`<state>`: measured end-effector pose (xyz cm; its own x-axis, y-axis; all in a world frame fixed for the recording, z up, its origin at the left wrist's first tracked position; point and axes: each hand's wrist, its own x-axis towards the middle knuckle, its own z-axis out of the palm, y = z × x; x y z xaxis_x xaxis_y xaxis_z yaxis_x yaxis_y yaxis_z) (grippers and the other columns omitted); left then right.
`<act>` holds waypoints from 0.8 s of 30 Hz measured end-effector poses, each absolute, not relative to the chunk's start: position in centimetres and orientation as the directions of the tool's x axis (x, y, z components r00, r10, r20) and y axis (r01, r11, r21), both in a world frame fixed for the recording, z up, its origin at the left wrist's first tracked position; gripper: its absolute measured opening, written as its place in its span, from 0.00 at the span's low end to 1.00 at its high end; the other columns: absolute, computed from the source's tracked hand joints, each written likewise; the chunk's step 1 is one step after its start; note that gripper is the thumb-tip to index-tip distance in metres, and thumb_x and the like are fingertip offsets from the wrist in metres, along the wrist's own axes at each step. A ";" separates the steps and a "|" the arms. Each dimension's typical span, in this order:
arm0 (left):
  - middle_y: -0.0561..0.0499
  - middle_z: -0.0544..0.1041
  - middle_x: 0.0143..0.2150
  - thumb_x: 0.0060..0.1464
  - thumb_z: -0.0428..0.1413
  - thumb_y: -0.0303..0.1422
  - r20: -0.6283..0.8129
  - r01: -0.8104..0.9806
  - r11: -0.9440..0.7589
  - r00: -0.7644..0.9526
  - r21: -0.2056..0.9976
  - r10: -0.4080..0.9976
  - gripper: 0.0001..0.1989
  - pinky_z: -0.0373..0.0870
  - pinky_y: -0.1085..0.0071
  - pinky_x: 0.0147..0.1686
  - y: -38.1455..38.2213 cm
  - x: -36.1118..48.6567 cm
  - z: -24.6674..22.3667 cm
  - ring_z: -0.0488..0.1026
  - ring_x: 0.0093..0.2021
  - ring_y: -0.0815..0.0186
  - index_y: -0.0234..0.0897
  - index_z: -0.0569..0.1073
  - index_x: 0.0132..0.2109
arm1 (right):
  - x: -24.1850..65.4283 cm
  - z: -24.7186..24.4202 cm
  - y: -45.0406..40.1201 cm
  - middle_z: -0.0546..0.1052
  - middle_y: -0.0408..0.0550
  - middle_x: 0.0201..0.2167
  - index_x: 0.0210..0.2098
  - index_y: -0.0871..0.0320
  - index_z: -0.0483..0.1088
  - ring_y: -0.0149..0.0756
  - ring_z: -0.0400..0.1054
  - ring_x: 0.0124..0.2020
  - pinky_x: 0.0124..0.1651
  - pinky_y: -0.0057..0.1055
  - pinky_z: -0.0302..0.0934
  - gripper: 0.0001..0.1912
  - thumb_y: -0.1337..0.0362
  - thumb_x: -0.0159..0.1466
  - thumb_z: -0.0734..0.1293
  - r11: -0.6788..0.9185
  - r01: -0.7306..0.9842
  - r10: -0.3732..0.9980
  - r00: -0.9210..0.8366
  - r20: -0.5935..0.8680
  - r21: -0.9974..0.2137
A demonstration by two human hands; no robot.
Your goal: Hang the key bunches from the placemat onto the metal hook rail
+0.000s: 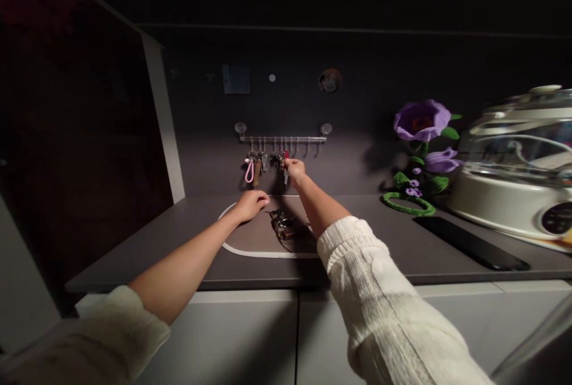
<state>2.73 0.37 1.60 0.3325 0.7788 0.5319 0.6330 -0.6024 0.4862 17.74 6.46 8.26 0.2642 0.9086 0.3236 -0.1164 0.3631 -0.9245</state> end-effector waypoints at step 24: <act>0.46 0.76 0.31 0.49 0.51 0.28 0.444 0.552 -0.442 0.140 0.707 0.885 0.09 0.64 0.70 0.37 -0.7 4.7 1.8 0.69 0.31 0.66 0.30 0.75 0.35 | 20.5 6.1 -0.4 0.72 0.43 0.24 0.30 0.62 0.67 0.22 0.61 0.23 0.28 0.21 0.54 0.07 0.74 0.50 0.65 0.335 -0.068 0.935 0.146 0.323 -0.940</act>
<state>4.66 -0.69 1.83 0.1396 0.8850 0.4441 0.5524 -0.4418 0.7068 20.45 -0.37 6.13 0.1460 0.9352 0.3226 -0.0681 0.3348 -0.9398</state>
